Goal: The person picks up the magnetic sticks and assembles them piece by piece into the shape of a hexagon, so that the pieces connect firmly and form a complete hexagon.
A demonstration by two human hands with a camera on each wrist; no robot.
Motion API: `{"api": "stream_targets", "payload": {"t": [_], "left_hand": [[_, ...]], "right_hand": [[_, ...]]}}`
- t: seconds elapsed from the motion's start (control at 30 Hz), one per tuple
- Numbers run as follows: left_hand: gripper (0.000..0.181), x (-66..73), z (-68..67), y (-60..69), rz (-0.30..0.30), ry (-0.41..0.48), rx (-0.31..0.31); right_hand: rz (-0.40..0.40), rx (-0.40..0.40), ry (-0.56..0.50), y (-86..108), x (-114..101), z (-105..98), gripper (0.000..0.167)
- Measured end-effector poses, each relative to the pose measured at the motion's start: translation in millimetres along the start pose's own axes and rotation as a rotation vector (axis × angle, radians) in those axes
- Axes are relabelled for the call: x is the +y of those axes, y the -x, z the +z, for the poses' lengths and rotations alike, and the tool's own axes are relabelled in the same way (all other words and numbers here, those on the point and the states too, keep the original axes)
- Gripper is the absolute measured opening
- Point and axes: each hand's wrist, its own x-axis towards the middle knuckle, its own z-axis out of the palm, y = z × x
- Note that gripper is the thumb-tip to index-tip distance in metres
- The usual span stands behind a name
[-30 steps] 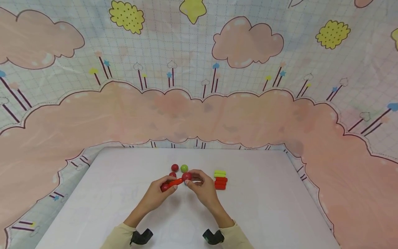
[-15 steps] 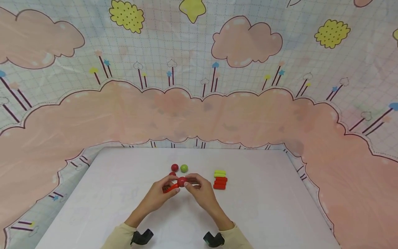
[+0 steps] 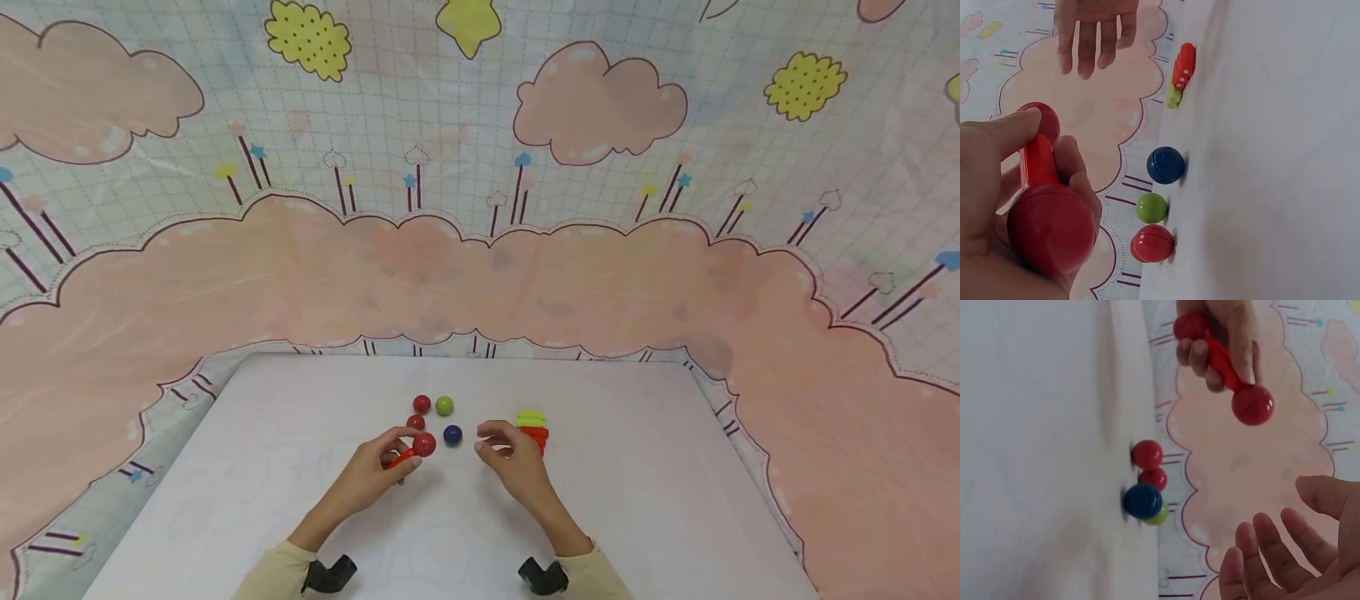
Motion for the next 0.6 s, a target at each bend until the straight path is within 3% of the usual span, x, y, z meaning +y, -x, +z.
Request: {"api": "stream_targets", "payload": {"t": [0.6], "left_hand": [[0.043,-12.6,-6.7,4.8,-0.015,-0.059,0.015]], "right_hand": [[0.003,0.133,0.11,-2.1,37,-27,0.026]]}}
